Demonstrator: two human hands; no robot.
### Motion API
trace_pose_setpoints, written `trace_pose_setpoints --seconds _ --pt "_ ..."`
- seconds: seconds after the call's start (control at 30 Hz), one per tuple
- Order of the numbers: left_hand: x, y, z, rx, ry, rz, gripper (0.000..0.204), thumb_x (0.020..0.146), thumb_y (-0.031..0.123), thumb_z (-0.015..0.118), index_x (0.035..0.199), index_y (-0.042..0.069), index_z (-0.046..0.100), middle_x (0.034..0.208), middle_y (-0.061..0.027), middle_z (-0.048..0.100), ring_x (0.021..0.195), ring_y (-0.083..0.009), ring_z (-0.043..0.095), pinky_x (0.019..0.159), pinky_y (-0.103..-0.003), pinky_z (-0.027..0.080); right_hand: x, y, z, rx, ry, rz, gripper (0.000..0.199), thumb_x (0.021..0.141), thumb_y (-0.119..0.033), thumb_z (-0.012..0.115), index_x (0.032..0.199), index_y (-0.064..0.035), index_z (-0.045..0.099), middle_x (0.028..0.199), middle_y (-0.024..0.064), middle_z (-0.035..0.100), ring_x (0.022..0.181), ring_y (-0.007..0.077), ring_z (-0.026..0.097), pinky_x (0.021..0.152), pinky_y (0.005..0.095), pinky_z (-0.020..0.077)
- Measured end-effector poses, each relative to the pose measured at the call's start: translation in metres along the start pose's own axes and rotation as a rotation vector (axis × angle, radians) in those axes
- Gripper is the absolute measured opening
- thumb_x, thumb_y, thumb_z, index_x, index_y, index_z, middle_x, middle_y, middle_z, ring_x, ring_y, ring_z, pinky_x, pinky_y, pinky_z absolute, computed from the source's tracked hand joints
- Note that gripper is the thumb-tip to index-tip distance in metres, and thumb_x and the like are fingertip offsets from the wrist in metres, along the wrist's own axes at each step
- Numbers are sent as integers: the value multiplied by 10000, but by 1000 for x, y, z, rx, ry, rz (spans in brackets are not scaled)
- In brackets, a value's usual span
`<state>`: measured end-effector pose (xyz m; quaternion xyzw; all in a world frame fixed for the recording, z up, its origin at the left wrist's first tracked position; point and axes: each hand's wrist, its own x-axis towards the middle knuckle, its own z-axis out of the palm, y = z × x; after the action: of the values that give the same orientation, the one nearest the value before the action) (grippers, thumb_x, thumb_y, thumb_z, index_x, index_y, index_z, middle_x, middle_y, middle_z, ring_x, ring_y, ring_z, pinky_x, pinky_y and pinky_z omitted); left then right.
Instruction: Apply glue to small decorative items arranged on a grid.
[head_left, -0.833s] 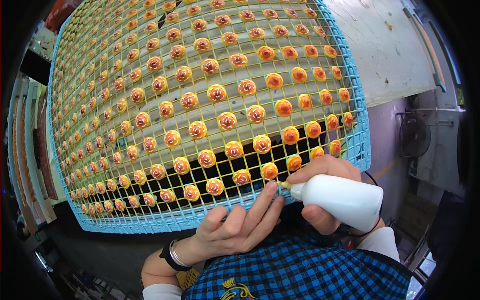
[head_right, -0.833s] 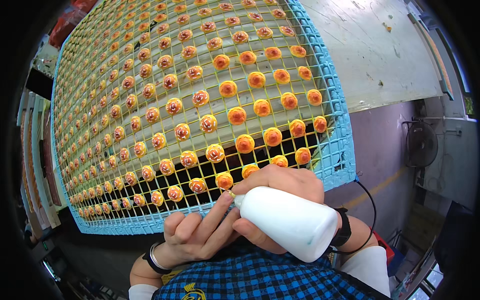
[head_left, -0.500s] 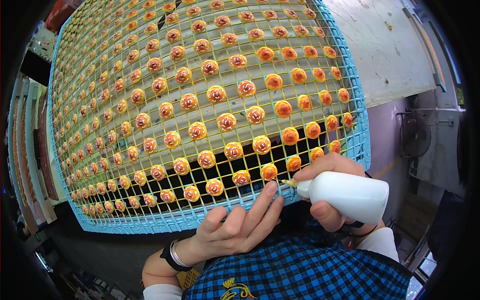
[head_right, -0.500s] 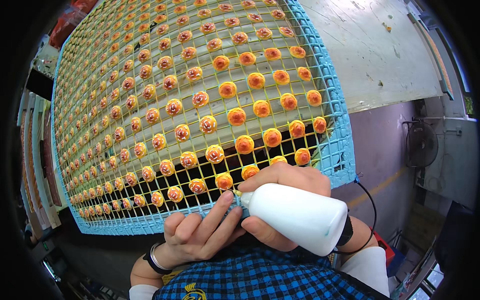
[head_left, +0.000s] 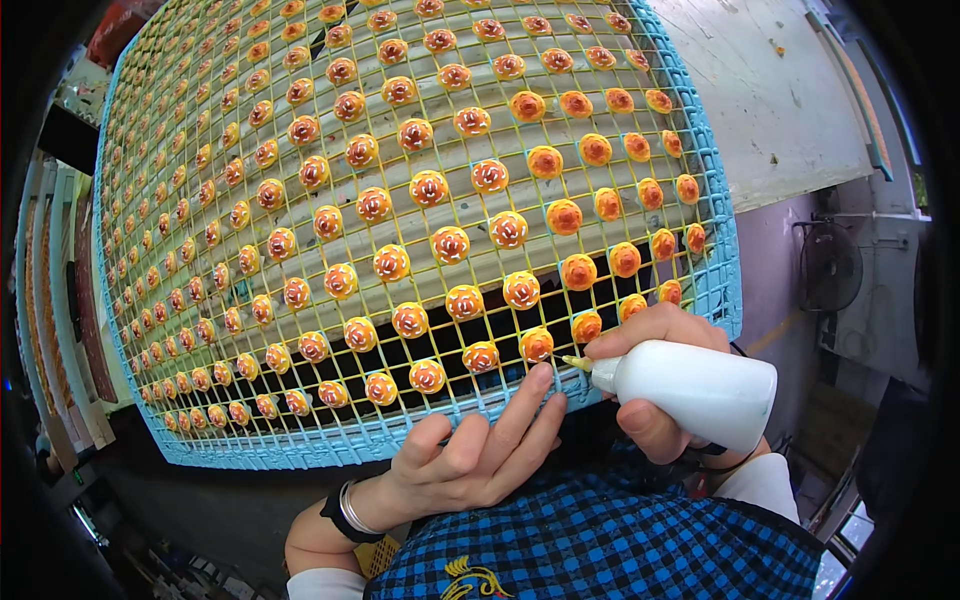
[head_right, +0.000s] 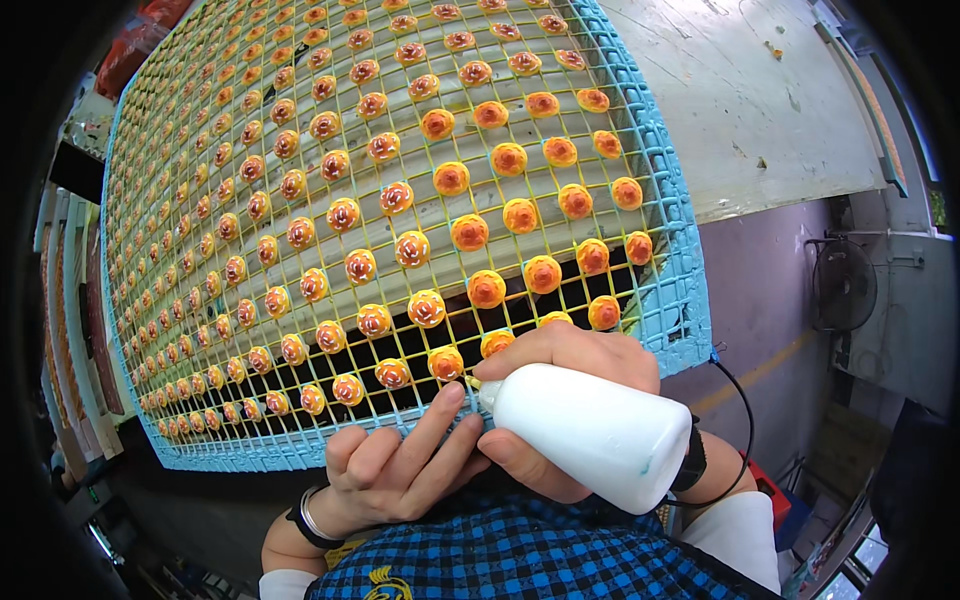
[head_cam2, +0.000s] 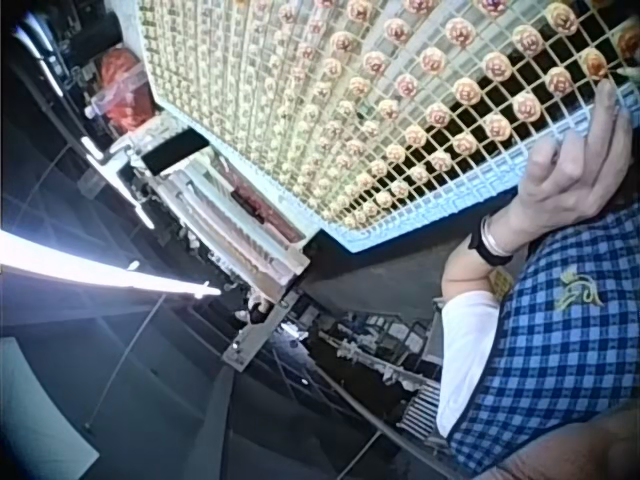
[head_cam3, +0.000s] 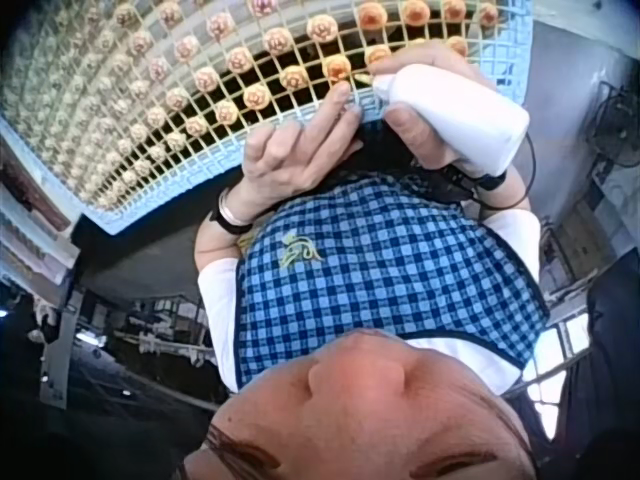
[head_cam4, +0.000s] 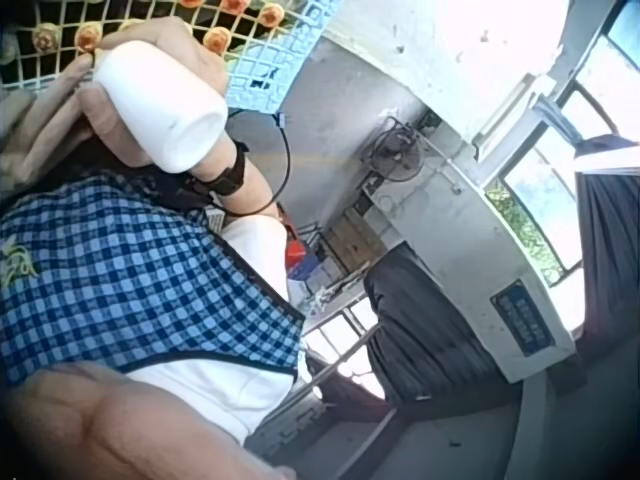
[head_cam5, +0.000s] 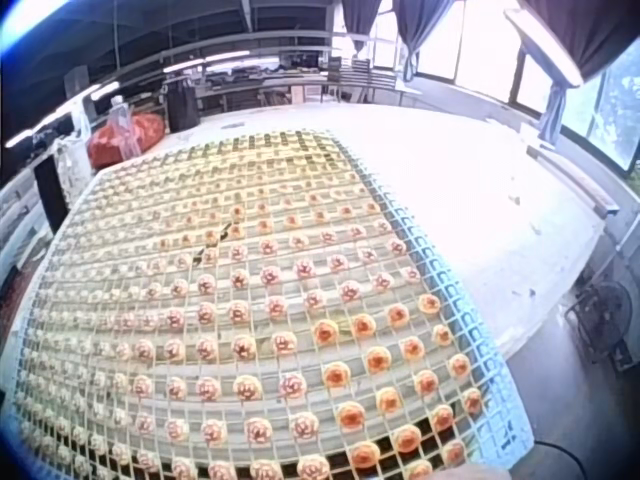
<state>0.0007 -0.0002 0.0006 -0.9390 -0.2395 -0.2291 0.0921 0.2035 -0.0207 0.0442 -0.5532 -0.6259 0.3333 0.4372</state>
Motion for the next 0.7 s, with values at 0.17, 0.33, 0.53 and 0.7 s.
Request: trace_pose_setpoints --seconds 0.17,0.33,0.53,0.7 --pt "0 0 1 0 -3 2 278 871 420 505 1031 236 637 1123 123 623 769 -91 321 693 -235 268 0 2 -1 6 -4 -28 327 772 -321 673 806 -2 611 763 104 614 569 207 622 477 274 495" --pt "0 0 2 9 -9 2 282 875 425 500 1034 237 637 1125 119 623 768 -92 320 694 -237 266 2 6 -2 -69 -25 -121 300 763 -292 671 810 -3 610 760 100 610 565 201 615 472 271 488" --pt "1 -1 2 8 -10 14 285 871 427 505 1037 238 638 1122 120 624 768 -91 323 686 -233 265 -3 5 -1 35 31 24 304 771 -300 666 811 -4 610 756 94 603 562 197 610 448 263 473" --pt "2 0 3 11 -9 14 290 866 429 512 1042 237 638 1122 117 624 767 -91 324 684 -231 265 -2 7 -3 -19 -3 -14 294 775 -292 666 817 -6 611 761 95 602 560 197 608 445 261 470"
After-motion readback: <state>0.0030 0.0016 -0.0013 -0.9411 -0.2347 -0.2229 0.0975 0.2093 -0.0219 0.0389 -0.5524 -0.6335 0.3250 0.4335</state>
